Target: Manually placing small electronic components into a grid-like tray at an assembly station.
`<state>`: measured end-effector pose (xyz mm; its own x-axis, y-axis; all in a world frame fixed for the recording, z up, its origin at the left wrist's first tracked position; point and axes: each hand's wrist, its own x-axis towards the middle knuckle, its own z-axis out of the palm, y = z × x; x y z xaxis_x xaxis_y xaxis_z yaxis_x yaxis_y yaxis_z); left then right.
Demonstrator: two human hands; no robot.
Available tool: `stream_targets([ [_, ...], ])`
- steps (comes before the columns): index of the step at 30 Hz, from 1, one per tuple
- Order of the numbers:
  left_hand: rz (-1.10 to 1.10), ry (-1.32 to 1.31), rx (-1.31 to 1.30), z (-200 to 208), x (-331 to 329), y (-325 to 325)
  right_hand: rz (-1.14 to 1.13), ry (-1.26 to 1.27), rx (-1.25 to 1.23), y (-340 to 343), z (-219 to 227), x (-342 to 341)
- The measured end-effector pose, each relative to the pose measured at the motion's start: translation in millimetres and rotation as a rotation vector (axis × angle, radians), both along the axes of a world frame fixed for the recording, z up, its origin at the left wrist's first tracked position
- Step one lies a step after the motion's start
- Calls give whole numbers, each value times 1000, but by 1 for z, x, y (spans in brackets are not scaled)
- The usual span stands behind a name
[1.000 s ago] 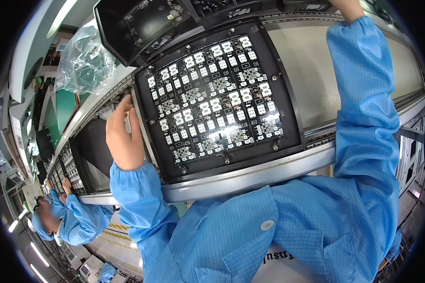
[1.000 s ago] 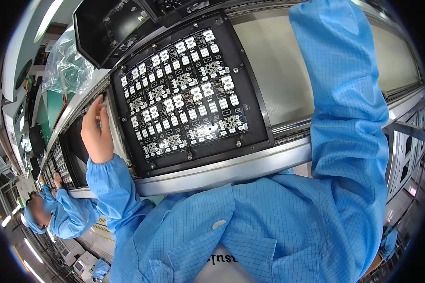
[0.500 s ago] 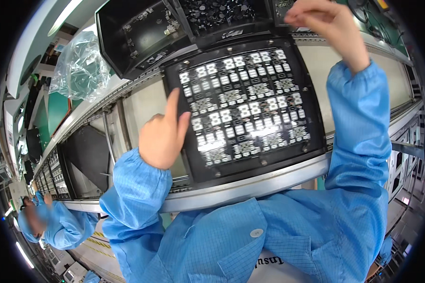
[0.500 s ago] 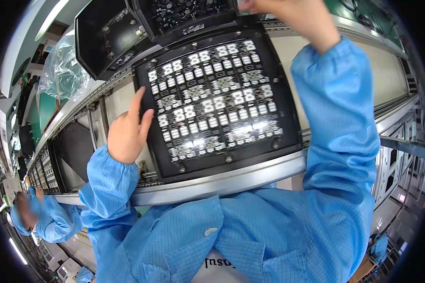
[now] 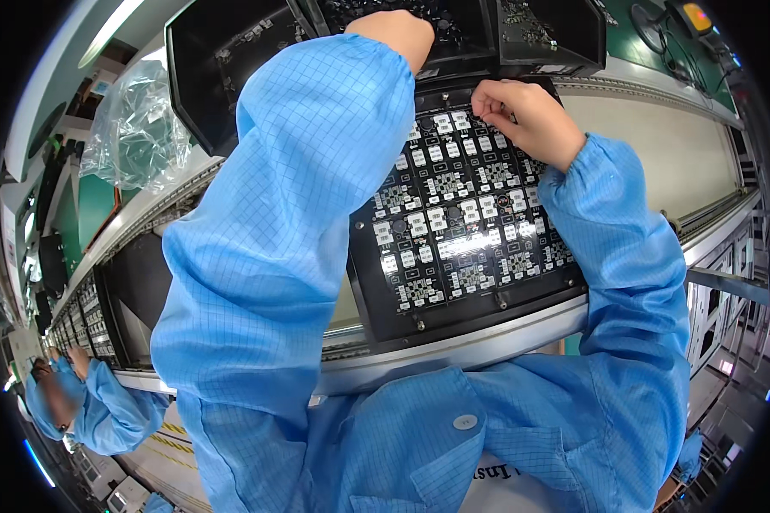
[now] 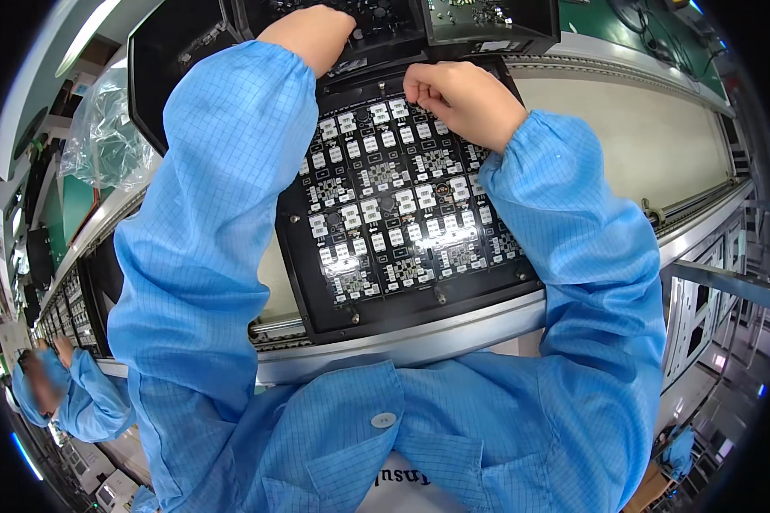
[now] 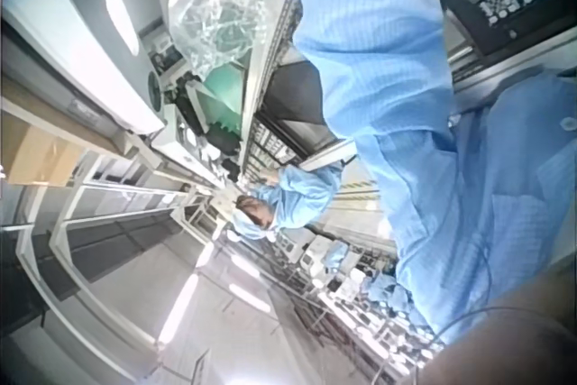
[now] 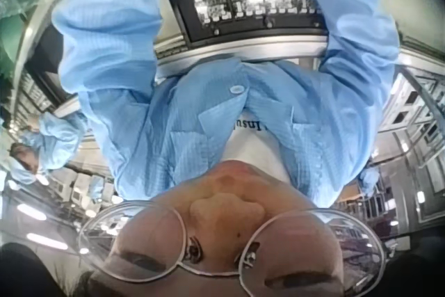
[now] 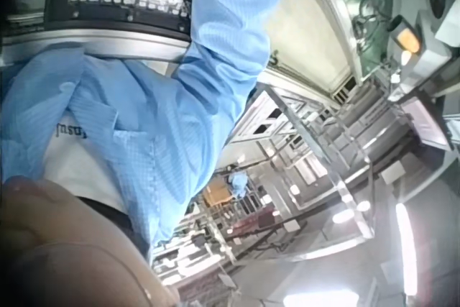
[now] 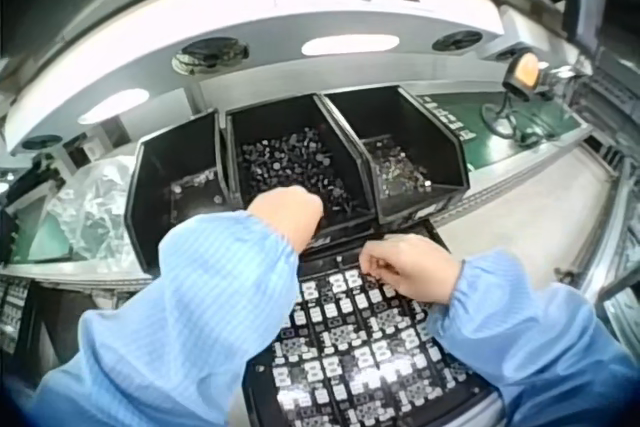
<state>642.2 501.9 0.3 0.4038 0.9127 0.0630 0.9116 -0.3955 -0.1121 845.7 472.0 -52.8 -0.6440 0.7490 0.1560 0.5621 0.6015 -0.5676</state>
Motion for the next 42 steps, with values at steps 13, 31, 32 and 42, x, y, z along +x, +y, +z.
stream_targets([
  [13, -226, -101, 378, -22, -23, 11, -39, 119, -78, -3, -9, -6],
  [31, -240, -901, -362, -12, -10, -75, -401, 221, 18, 89, 39, 58],
  [32, -284, -900, -332, -17, -10, -72, -342, 85, 65, 106, 27, 60],
  [42, -96, -708, -308, -27, 8, -57, -133, -136, 78, 99, 45, 25],
])
